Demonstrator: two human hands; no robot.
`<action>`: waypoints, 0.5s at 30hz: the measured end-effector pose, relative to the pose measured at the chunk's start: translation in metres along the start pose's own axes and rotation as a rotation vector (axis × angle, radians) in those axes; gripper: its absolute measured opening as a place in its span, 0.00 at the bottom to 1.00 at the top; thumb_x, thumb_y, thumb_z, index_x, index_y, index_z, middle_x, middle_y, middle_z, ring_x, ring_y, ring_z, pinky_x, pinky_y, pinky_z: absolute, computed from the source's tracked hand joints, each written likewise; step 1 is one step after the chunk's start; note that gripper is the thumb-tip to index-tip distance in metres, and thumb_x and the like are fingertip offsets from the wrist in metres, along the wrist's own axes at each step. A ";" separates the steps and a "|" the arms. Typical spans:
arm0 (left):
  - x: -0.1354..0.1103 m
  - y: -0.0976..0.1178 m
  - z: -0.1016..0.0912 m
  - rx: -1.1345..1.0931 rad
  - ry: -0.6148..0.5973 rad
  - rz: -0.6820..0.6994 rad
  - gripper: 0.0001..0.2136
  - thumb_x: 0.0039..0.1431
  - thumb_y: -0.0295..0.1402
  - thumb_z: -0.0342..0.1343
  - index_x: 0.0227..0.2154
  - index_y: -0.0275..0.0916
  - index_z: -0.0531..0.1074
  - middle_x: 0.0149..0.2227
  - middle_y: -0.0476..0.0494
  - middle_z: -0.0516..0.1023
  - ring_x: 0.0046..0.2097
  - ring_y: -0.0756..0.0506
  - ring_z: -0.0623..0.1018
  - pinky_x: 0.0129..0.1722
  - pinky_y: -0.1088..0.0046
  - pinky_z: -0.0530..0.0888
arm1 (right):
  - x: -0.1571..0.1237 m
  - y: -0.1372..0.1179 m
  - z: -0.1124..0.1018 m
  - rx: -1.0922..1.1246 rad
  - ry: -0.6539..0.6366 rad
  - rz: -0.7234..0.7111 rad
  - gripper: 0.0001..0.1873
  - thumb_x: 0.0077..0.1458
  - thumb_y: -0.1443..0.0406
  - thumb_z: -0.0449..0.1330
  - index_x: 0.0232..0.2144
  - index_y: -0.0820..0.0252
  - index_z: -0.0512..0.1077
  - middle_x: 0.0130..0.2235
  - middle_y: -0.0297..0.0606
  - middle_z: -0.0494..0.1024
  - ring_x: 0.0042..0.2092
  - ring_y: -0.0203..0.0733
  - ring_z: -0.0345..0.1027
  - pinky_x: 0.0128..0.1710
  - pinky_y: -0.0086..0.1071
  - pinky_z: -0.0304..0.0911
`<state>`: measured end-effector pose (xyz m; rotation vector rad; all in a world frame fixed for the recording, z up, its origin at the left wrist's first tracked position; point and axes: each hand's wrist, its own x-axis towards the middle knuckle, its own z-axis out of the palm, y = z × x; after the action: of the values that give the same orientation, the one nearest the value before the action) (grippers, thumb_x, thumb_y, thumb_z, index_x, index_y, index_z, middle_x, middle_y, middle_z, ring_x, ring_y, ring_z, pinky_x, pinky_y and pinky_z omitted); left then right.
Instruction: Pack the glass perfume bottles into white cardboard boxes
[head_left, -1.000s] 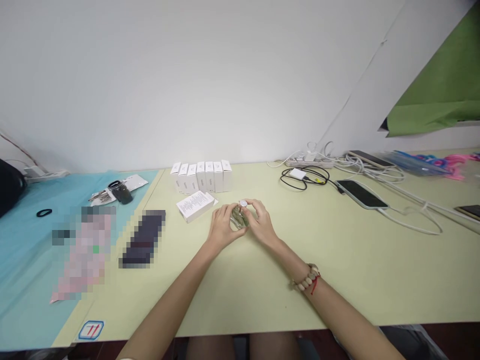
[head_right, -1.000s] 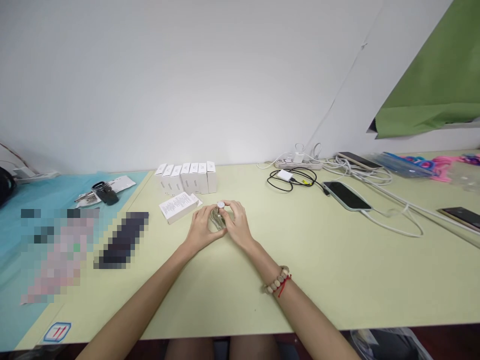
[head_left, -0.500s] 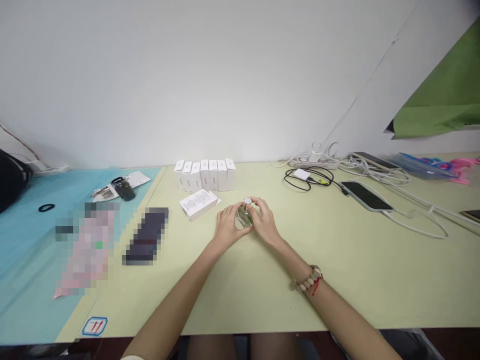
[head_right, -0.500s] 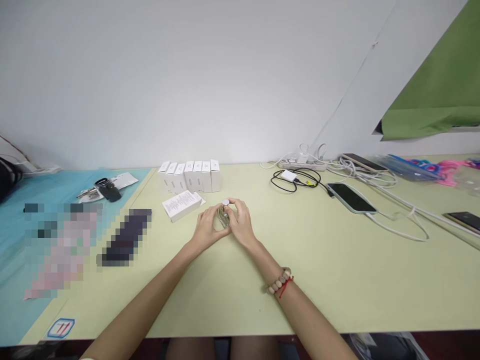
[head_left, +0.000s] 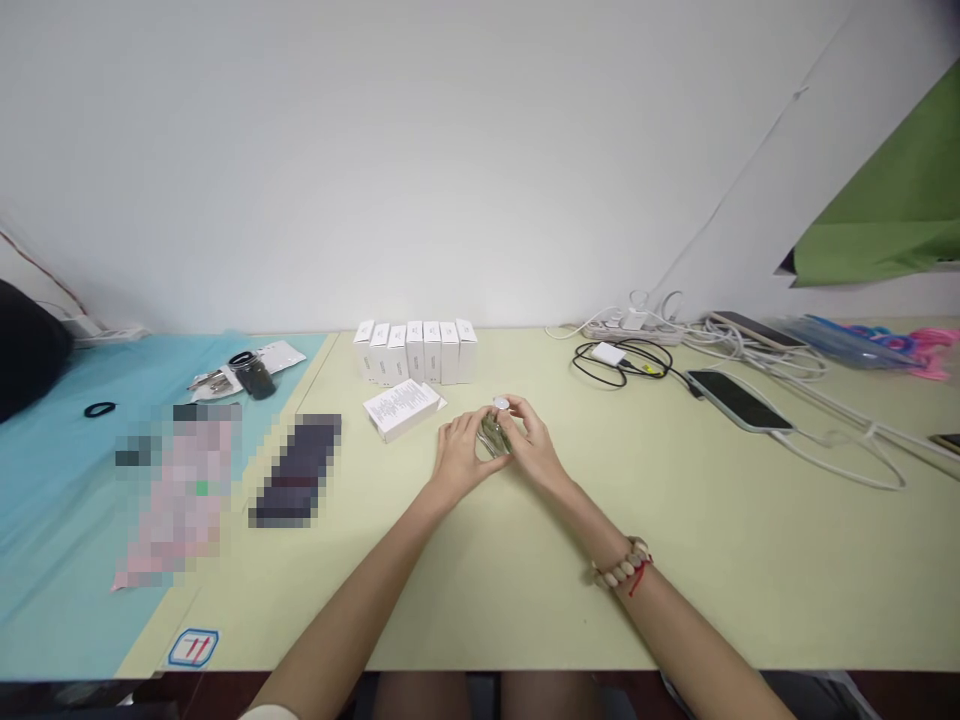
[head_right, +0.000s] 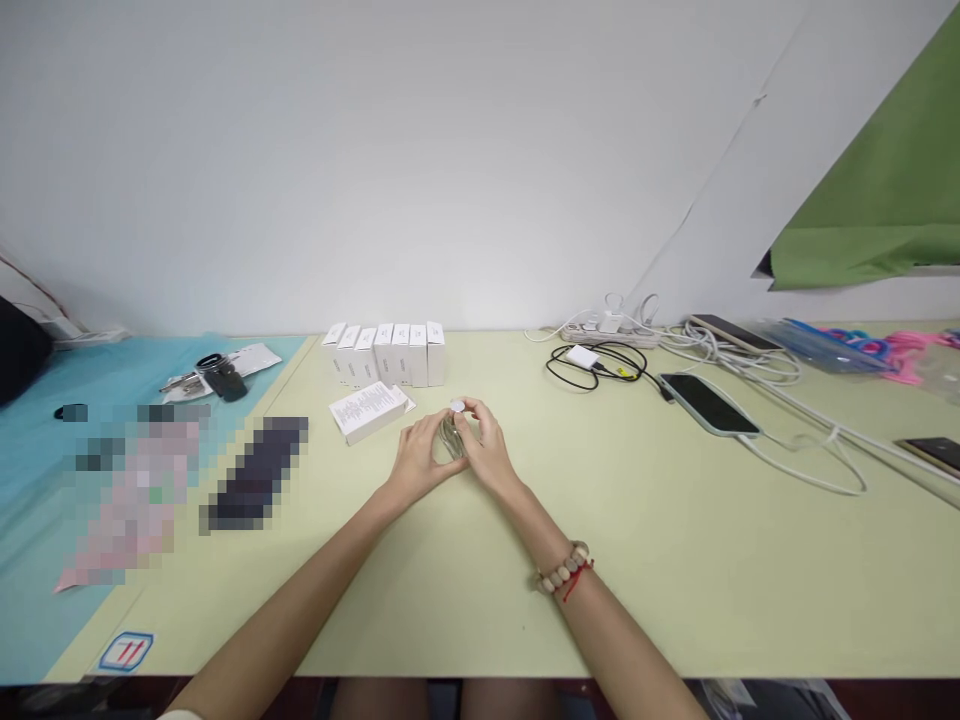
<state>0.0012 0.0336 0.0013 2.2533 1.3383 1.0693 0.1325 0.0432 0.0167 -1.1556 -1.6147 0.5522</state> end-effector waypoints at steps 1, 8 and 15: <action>0.000 -0.001 0.001 0.009 0.002 0.000 0.29 0.47 0.41 0.58 0.52 0.47 0.55 0.49 0.46 0.68 0.52 0.43 0.67 0.50 0.63 0.60 | 0.001 -0.001 0.002 0.021 -0.004 0.008 0.16 0.54 0.55 0.51 0.43 0.55 0.63 0.41 0.38 0.71 0.43 0.41 0.64 0.46 0.37 0.59; 0.001 -0.003 0.001 0.012 -0.044 -0.001 0.30 0.48 0.42 0.58 0.53 0.48 0.54 0.50 0.47 0.66 0.52 0.43 0.66 0.50 0.64 0.60 | 0.010 -0.006 0.007 0.151 -0.059 0.032 0.14 0.56 0.53 0.48 0.36 0.56 0.63 0.31 0.34 0.70 0.34 0.38 0.64 0.37 0.32 0.61; 0.002 -0.003 0.003 -0.018 -0.056 -0.019 0.29 0.49 0.45 0.56 0.53 0.47 0.54 0.50 0.47 0.67 0.53 0.43 0.66 0.51 0.64 0.59 | 0.014 -0.003 -0.003 0.232 -0.193 -0.023 0.15 0.57 0.52 0.47 0.33 0.56 0.63 0.32 0.34 0.69 0.35 0.36 0.64 0.38 0.30 0.60</action>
<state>0.0019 0.0371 -0.0019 2.2363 1.3190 1.0003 0.1341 0.0537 0.0266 -0.9328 -1.6730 0.8338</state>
